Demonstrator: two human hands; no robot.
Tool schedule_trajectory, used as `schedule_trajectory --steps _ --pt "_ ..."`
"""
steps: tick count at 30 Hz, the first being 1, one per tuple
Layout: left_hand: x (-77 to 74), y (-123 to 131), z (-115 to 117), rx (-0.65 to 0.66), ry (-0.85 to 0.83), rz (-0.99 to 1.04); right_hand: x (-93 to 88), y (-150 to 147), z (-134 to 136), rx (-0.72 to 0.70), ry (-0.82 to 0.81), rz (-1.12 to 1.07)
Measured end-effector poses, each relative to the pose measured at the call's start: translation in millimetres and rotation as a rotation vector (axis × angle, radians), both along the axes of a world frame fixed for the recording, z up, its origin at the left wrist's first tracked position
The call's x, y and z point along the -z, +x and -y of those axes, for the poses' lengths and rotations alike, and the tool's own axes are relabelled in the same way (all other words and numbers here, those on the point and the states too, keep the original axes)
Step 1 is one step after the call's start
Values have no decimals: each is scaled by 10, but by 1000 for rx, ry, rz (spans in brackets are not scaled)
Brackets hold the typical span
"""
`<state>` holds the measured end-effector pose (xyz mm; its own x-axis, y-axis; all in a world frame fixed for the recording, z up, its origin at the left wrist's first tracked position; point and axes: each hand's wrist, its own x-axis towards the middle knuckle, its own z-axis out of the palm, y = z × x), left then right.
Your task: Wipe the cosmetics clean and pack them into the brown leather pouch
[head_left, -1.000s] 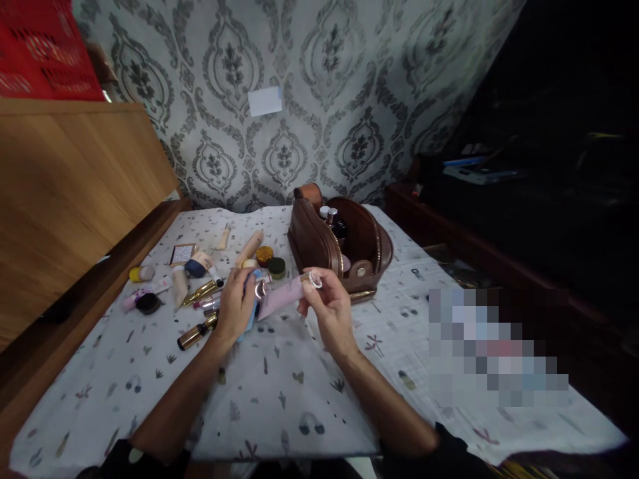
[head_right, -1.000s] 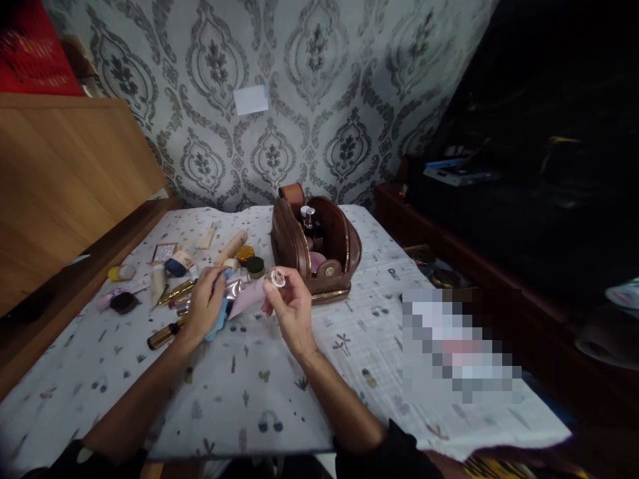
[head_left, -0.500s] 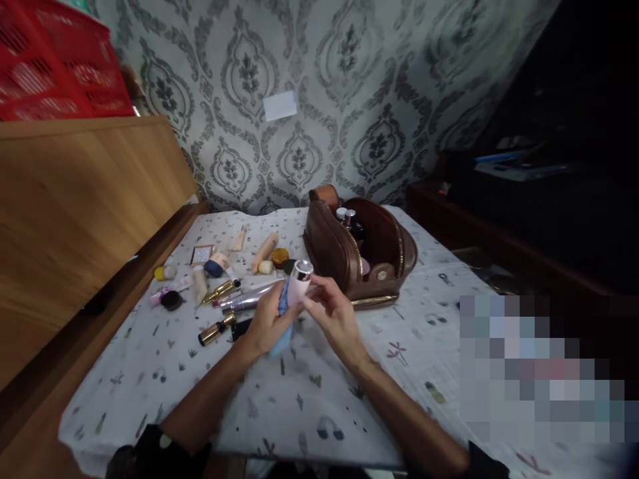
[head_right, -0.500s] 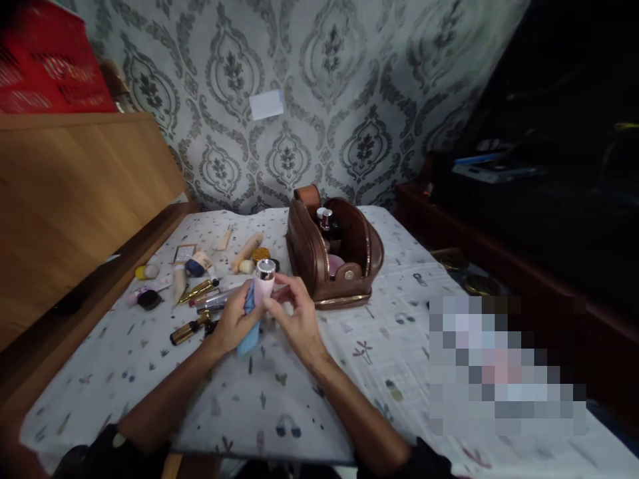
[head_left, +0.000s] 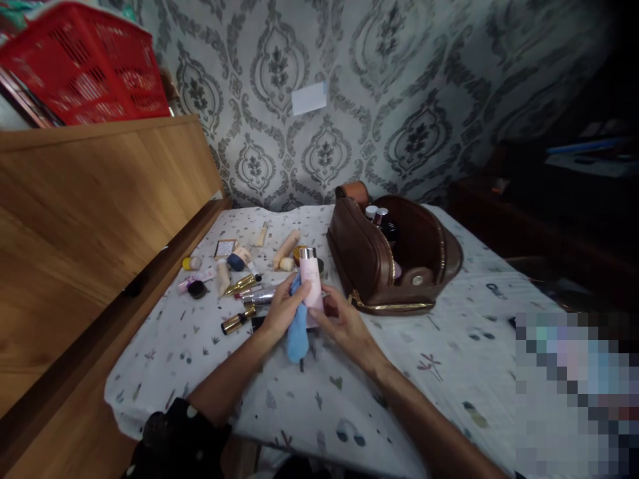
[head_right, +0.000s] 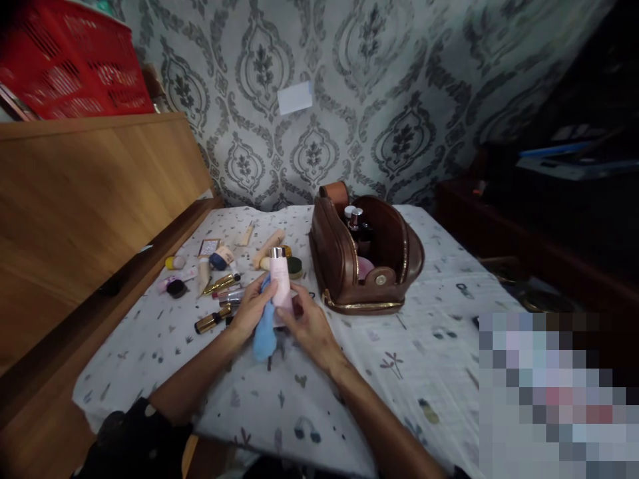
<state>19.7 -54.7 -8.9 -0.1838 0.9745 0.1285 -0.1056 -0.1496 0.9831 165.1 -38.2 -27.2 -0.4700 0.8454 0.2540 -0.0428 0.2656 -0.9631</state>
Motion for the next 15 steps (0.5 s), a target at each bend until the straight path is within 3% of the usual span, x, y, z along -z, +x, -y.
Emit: schedule_trajectory --steps 3,8,15 --pt "-51 -69 -16 -53 25 -30 -24 -3 4 -13 -44 -18" --pt "-186 -253 -31 -211 183 -181 -114 -11 92 -240 -163 -62" --pt "-160 -381 -59 -108 59 -286 -93 -25 116 -280 -425 -152"
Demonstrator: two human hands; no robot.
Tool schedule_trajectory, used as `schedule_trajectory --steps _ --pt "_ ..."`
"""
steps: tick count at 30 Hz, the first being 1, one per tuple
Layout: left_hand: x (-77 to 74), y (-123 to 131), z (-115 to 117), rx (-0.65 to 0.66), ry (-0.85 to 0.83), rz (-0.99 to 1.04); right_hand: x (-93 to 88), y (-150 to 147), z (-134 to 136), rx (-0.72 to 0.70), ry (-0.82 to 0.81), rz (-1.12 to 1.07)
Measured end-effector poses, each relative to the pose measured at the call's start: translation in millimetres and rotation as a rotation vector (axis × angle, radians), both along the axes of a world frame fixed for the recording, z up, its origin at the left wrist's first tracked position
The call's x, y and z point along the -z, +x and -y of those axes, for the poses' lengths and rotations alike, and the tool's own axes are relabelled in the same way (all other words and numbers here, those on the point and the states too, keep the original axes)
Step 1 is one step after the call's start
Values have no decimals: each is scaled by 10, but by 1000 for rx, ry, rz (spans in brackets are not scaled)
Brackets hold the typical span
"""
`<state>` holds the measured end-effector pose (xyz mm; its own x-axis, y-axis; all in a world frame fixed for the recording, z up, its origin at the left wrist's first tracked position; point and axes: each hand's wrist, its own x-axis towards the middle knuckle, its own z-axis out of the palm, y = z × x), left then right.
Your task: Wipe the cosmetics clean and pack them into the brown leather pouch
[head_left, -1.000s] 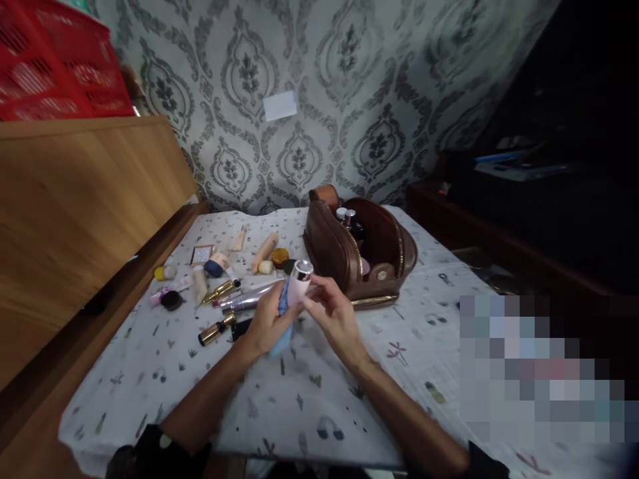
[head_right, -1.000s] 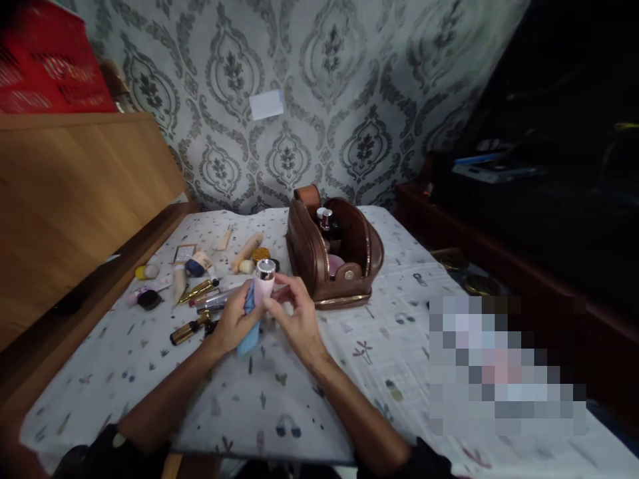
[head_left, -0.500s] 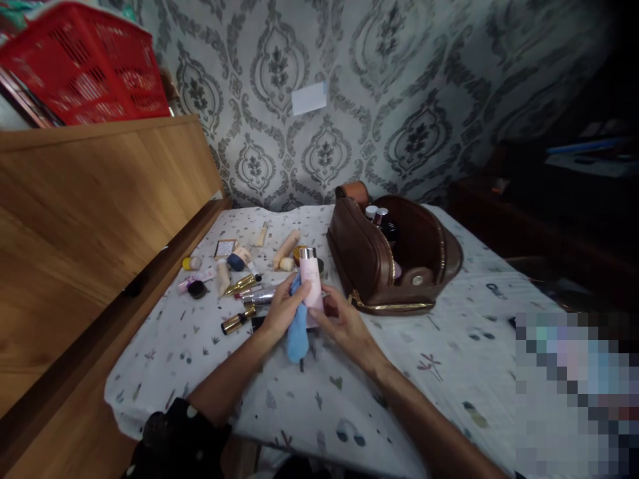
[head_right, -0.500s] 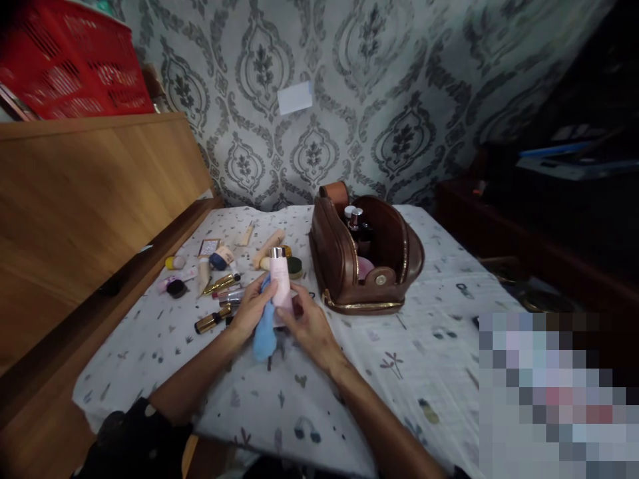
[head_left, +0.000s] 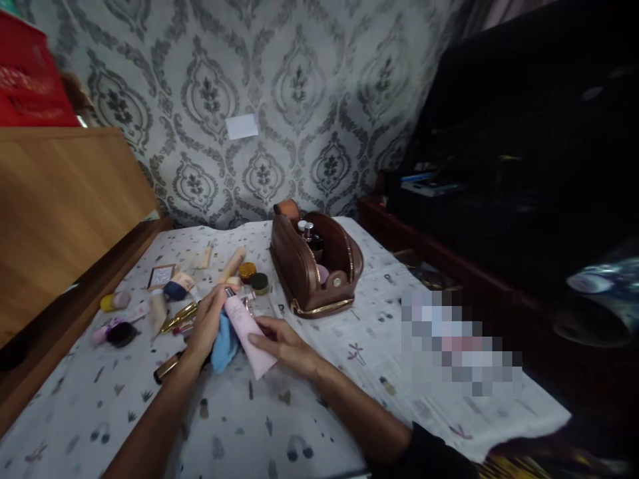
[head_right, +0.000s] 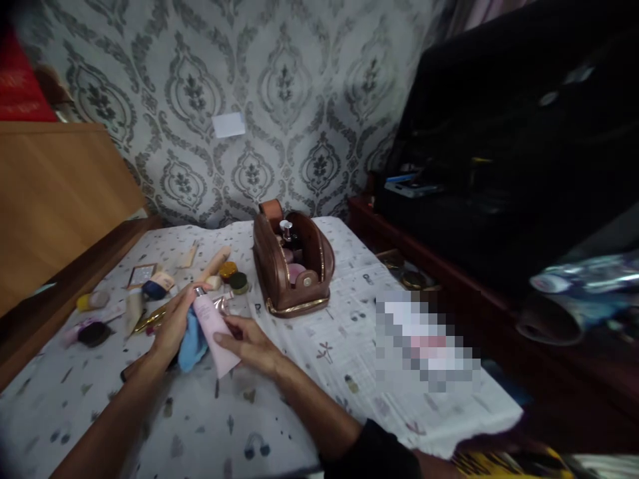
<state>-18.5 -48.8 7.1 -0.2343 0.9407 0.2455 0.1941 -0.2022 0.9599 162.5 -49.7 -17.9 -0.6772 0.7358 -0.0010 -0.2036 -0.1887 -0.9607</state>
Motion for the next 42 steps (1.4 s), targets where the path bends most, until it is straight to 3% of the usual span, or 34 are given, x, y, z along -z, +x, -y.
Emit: schedule_trajectory --steps 4,12,18,21,26,28,34,42 --pt "28 -33 -20 18 -18 -26 -14 13 -12 49 -37 49" --pt "51 -69 -60 54 -73 24 -28 38 -47 168 333 282" --pt "79 -78 -97 -16 -95 -14 -134 77 10 311 528 533" --pt "38 -59 -84 -23 -95 28 -76 47 -9 283 455 409" --pt "-12 -30 -53 25 -132 132 56 -13 -80 186 19 74" --pt "3 -39 -57 23 -139 139 78 -12 -101 190 -14 57" --pt "88 -139 -119 -99 -69 -36 78 5 -95 382 356 334" --pt "18 -101 -83 -143 -15 -332 143 -55 -31 386 795 702"
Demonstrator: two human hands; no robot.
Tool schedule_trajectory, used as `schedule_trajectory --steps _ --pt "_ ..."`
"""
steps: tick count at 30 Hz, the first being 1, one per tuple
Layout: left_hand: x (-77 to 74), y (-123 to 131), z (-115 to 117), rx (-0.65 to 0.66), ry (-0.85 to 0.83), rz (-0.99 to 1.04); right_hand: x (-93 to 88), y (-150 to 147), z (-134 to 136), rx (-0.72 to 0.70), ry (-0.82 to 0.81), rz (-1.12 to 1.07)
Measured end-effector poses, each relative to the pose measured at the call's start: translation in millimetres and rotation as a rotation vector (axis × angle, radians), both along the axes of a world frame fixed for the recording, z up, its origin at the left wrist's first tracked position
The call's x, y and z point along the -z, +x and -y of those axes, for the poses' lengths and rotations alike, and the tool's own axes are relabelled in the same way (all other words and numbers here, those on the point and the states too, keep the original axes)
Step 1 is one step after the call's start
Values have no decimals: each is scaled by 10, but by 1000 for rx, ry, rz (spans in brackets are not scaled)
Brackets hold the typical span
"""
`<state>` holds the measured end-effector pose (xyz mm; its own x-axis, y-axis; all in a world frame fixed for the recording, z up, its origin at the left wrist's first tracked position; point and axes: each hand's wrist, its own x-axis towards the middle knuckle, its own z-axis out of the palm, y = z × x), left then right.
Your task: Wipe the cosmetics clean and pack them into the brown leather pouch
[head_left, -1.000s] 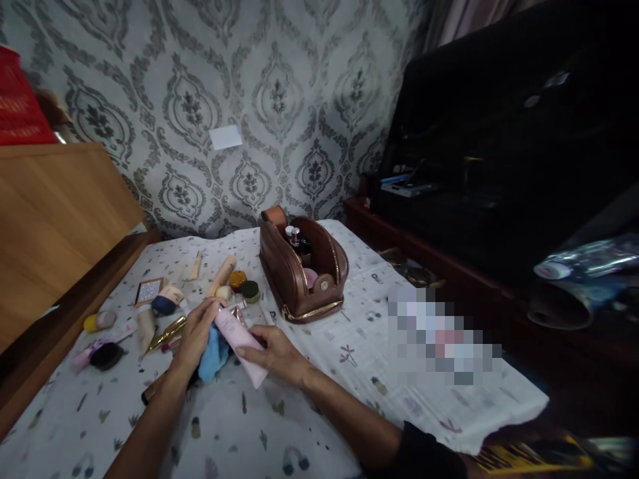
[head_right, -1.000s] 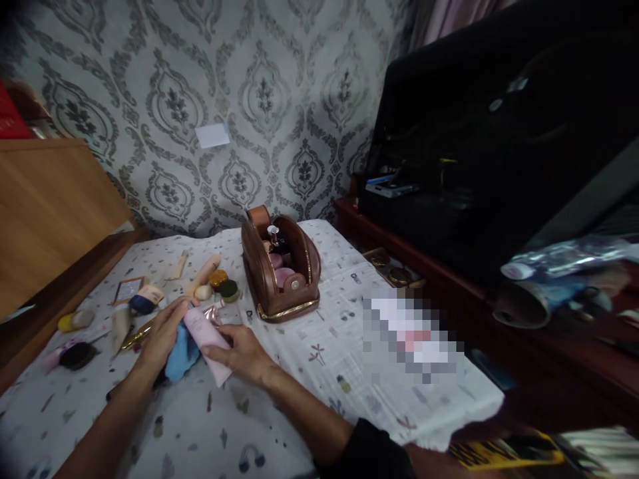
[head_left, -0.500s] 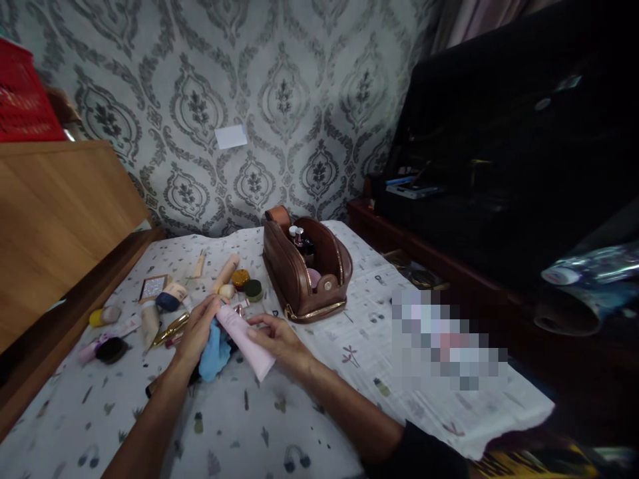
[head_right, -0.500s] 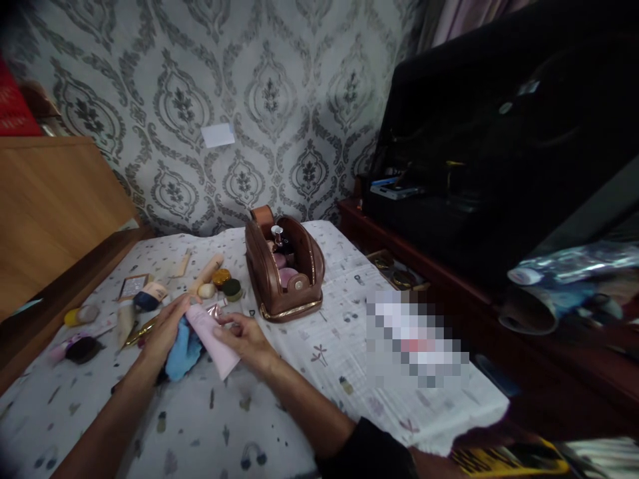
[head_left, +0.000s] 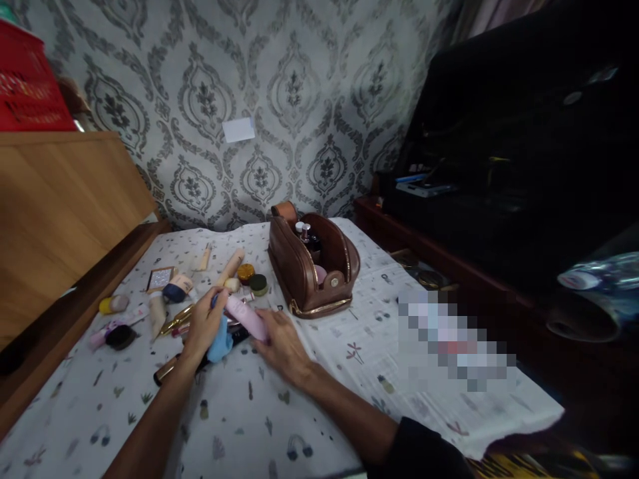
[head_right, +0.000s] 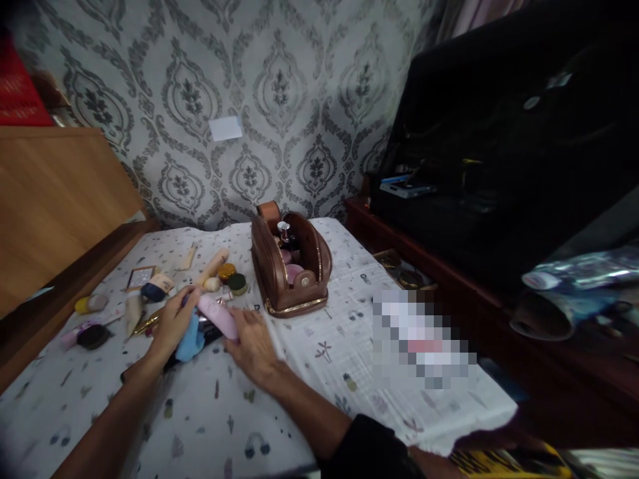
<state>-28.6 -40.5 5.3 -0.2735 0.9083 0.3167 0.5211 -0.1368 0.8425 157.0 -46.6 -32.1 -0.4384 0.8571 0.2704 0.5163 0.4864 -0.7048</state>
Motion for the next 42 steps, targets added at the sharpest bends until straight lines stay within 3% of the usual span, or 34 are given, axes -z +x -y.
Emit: schedule_trajectory --steps 4,10,16,20,22,25,27,34,37,42 --pt "8 -8 -3 -32 -4 -138 63 -21 -21 27 64 104" --pt "12 -138 -32 -165 2 -336 148 -41 -79 35 116 77" --pt "-137 -456 22 -358 -17 -424 163 -40 -95 22 141 72" --pt "-203 -737 114 -656 -215 -675 157 -32 -91 34 144 77" --pt "-188 -874 152 -713 -371 -685 151 -28 -90 27 134 67" --pt "-124 -1042 178 -698 -548 -584 144 -29 -89 14 122 48" --pt "-77 -1119 176 -681 -579 -528 146 -33 -89 21 122 50" --pt "-54 -1278 154 -646 -408 -225 179 -26 -102 22 159 30" --pt "-95 -1269 141 -532 -264 -8 211 -17 -118 12 171 1" --pt "-152 -1054 81 -215 -119 311 226 -25 -130 3 233 -63"
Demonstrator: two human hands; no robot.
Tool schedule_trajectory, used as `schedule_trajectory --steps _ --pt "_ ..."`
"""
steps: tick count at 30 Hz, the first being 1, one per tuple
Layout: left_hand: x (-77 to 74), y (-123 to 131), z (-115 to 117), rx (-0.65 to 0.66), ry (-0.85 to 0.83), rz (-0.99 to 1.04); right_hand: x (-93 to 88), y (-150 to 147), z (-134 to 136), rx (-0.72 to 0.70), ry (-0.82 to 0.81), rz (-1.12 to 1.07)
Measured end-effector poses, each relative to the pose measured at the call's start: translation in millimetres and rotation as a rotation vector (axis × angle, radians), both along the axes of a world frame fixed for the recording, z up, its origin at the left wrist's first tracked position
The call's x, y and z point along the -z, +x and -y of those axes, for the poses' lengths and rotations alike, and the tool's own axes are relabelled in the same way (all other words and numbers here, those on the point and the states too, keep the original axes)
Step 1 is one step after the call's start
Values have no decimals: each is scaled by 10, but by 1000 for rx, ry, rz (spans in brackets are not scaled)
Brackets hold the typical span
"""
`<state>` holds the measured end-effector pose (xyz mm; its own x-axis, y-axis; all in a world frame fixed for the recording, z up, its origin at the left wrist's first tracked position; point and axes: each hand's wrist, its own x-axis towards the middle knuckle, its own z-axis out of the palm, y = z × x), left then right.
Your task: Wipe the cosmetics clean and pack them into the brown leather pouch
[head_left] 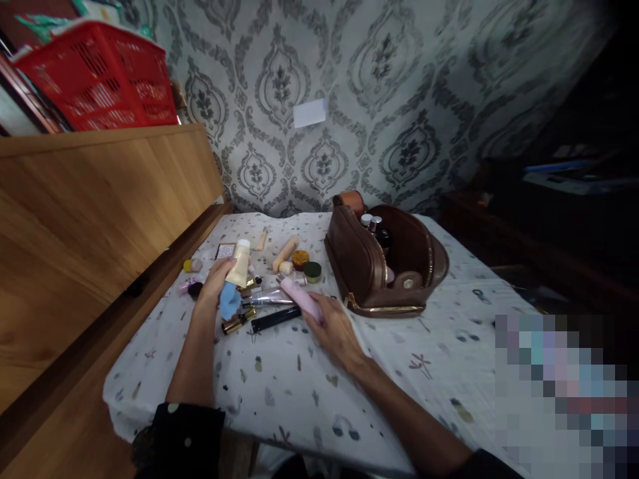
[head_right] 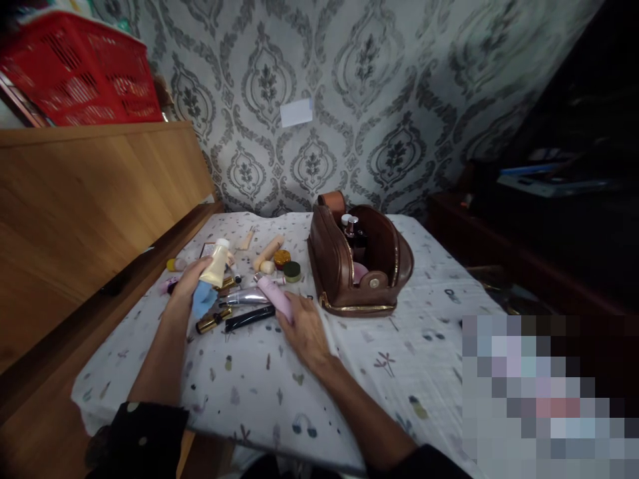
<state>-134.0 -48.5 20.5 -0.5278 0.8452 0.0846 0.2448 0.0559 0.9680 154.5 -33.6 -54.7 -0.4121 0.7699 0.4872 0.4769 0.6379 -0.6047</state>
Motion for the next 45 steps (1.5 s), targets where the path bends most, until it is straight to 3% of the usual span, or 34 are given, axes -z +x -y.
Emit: schedule_trajectory --steps 6,9,13,19,24,29,32,40,42,45 --pt "5 667 -41 236 109 98 -185 35 50 12 76 -244" --pt "38 1134 58 400 167 -54 -261 60 86 -101 -106 -352" --pt "76 1522 218 393 194 -230 -263 60 102 -219 -391 -484" --pt "46 1477 228 355 178 -331 -307 34 121 -357 -598 -651" --pt "-33 1373 232 219 321 -338 -406 51 160 -463 -956 -823" --pt "-101 1265 271 394 306 -418 -457 96 180 -584 -1211 -827" --pt "-100 1237 258 361 289 -468 -458 108 178 -578 -1130 -759" --pt "-102 1252 226 343 242 -548 -464 114 212 -337 -452 -397" --pt "-98 1244 219 343 243 -549 -468 110 219 -314 -387 -361" --pt "-85 1226 211 345 235 -546 -476 108 219 -318 -420 -350"
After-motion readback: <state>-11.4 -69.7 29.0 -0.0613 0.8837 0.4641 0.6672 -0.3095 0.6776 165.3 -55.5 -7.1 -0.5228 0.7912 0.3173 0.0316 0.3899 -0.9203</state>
